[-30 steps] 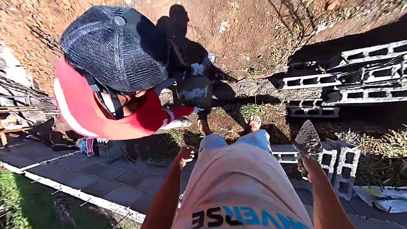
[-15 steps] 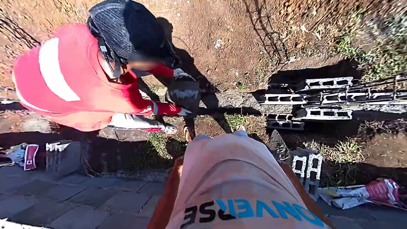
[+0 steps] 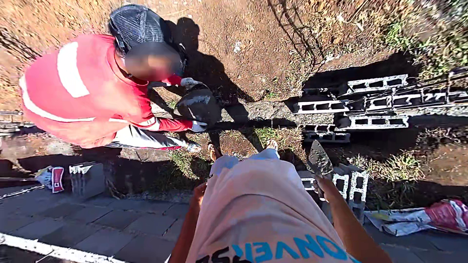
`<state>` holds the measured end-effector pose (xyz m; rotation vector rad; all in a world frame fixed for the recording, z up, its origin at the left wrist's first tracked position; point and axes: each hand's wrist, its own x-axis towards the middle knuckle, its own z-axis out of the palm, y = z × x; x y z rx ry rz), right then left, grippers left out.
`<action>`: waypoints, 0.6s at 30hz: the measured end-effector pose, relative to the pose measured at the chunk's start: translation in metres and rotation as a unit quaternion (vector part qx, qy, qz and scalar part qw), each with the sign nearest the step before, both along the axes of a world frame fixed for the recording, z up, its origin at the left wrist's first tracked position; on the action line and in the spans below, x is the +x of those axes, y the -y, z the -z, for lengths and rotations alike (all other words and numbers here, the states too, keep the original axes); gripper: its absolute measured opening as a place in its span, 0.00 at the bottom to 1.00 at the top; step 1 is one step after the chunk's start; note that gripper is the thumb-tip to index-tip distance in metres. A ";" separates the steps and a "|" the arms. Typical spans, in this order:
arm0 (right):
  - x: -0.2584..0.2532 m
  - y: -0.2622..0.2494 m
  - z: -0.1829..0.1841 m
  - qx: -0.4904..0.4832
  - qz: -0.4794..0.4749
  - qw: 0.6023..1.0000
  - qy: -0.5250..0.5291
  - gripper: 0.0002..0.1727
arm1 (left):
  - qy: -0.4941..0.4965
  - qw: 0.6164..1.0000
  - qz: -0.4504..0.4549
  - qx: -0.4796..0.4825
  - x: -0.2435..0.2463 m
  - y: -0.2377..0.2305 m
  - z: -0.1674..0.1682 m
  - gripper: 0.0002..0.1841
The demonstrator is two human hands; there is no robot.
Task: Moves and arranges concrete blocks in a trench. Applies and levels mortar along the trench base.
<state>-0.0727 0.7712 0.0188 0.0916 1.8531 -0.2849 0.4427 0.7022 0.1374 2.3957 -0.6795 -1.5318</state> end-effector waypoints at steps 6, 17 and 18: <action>-0.008 0.002 0.016 0.011 -0.041 0.999 0.028 0.20 | 0.050 0.998 0.042 -0.023 -0.009 -0.032 -0.019 0.14; -0.003 0.024 0.003 -0.045 -0.014 0.999 -0.006 0.20 | 0.045 0.999 0.007 -0.026 0.003 -0.017 -0.029 0.16; 0.000 0.020 0.000 -0.051 0.000 0.999 -0.011 0.20 | 0.041 0.999 0.018 -0.016 0.011 -0.010 -0.023 0.16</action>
